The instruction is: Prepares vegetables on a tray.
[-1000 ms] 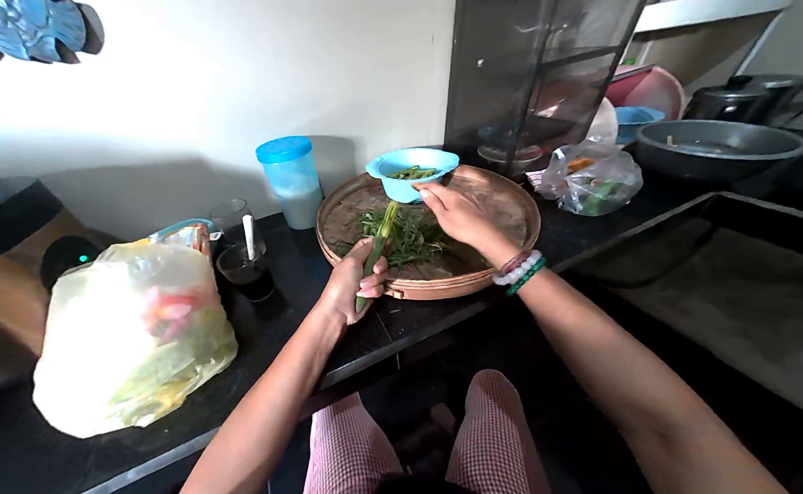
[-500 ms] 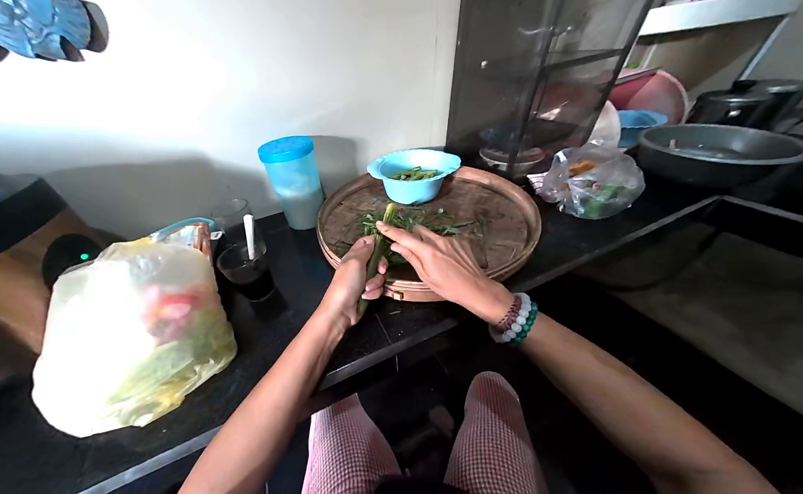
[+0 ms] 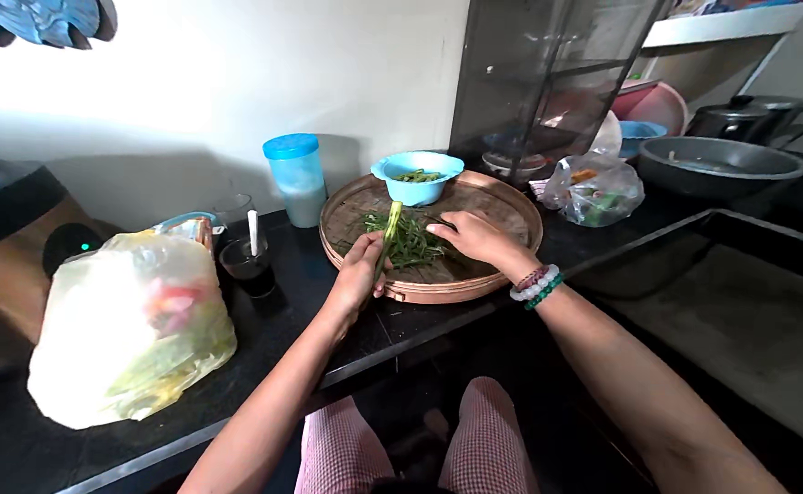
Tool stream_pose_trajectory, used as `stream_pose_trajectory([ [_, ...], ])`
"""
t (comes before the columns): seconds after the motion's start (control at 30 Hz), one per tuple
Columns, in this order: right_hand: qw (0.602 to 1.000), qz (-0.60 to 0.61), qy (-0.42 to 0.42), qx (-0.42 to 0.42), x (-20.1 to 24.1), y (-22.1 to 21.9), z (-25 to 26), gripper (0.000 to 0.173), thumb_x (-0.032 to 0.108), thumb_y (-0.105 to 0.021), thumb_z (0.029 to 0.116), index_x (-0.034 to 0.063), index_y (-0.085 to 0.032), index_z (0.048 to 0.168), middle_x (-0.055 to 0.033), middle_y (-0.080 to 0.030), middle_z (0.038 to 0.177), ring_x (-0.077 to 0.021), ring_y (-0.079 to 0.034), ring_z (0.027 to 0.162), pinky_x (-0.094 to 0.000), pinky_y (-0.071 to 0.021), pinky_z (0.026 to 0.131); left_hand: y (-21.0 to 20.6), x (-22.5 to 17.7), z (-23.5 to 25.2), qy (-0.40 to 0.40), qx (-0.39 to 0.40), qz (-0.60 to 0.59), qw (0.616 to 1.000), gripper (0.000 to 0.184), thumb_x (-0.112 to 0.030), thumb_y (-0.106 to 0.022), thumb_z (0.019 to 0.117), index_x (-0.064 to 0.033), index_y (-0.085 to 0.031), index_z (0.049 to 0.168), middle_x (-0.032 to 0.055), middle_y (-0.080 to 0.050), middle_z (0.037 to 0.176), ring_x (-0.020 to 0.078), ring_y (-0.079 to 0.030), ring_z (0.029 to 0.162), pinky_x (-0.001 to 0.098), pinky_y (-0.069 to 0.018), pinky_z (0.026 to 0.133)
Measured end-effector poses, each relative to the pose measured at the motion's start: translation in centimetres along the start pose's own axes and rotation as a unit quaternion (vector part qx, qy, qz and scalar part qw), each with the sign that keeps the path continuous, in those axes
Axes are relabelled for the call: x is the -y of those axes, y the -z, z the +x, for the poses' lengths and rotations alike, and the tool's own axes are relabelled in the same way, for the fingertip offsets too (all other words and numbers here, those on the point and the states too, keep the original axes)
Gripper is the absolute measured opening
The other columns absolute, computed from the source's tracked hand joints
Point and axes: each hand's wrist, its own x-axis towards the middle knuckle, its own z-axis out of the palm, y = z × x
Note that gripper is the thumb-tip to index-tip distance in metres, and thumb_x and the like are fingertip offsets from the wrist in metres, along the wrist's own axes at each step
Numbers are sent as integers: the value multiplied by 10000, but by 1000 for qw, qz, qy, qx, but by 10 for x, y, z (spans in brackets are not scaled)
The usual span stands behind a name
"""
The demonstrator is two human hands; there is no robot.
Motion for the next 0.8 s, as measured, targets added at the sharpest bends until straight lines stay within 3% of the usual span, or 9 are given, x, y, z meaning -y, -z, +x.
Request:
stream_pose_trajectory([
  [0.07, 999, -23, 6, -29, 3, 0, 4, 326, 306, -605, 1045, -8, -680, 1003, -240, -661, 874, -440, -665, 804, -639, -519, 676, 0, 0, 0, -14, 10, 18, 1000, 357, -258, -399, 1122, -132, -501, 1440, 69, -597, 816, 96, -479, 506, 220, -437, 473],
  [0.17, 999, -19, 29, -36, 5, -1, 3, 257, 149, -669, 991, 67, -578, 1216, -205, -675, 909, -412, -677, 771, -597, -540, 643, -1, 2, 0, -15, 23, 25, 999, 358, -230, -415, 1118, -112, -479, 1451, 68, -617, 845, 79, -477, 504, 200, -422, 462],
  [0.2, 998, -14, 46, -46, 8, 0, 2, 266, 180, -656, 1011, 67, -590, 1242, -208, -683, 915, -412, -680, 772, -595, -543, 659, -1, 1, 0, -15, 25, 26, 999, 346, -236, -417, 1120, -102, -487, 1431, 67, -628, 840, 74, -476, 498, 196, -416, 458],
  [0.3, 993, -2, 74, -97, 19, 3, -2, 369, 356, -554, 1065, 9, -654, 988, -173, -608, 739, -349, -614, 623, -531, -494, 556, -1, 0, -1, -16, 29, 31, 999, 308, -249, -414, 1123, -84, -515, 1362, 63, -634, 828, 69, -472, 492, 190, -403, 452],
  [0.47, 991, 106, 77, -28, 38, 0, -7, 577, 563, -260, 1093, 210, -561, 1436, -130, -671, 895, -320, -659, 762, -574, -529, 678, 0, -1, -3, -16, 38, 22, 999, 276, -278, -412, 1124, -89, -541, 1279, 43, -610, 771, 60, -452, 490, 186, -373, 445],
  [0.57, 988, 123, 95, -6, 48, -13, 0, 631, 532, -189, 1106, 188, -630, 1399, -118, -670, 869, -285, -653, 771, -560, -531, 720, 0, -3, -5, -20, 59, -22, 998, 248, -255, -382, 1128, -90, -530, 1242, 33, -586, 777, 44, -418, 483, 172, -344, 431],
  [0.63, 990, 97, 97, 5, 54, -18, 4, 613, 519, -195, 1110, 205, -620, 1420, -120, -738, 1050, -289, -710, 942, -575, -543, 834, 1, -3, -5, -18, 70, -48, 996, 238, -247, -367, 1129, -95, -523, 1227, 28, -580, 792, 34, -401, 476, 162, -331, 424],
  [0.73, 990, 99, 100, -3, 55, -25, 6, 602, 521, -206, 1109, 212, -618, 1423, -119, -715, 934, -275, -680, 776, -534, -539, 708, 2, -4, -6, -11, 73, -65, 995, 217, -240, -371, 1129, -100, -517, 1207, 35, -581, 798, 29, -389, 462, 155, -324, 411],
  [0.8, 991, 94, 95, 1, 57, -25, 6, 604, 529, -211, 1106, 199, -599, 1431, -133, -723, 972, -295, -696, 820, -546, -548, 721, 1, -3, -6, -11, 73, -69, 995, 190, -232, -382, 1127, -108, -515, 1183, 42, -583, 811, 34, -385, 458, 155, -317, 405],
])
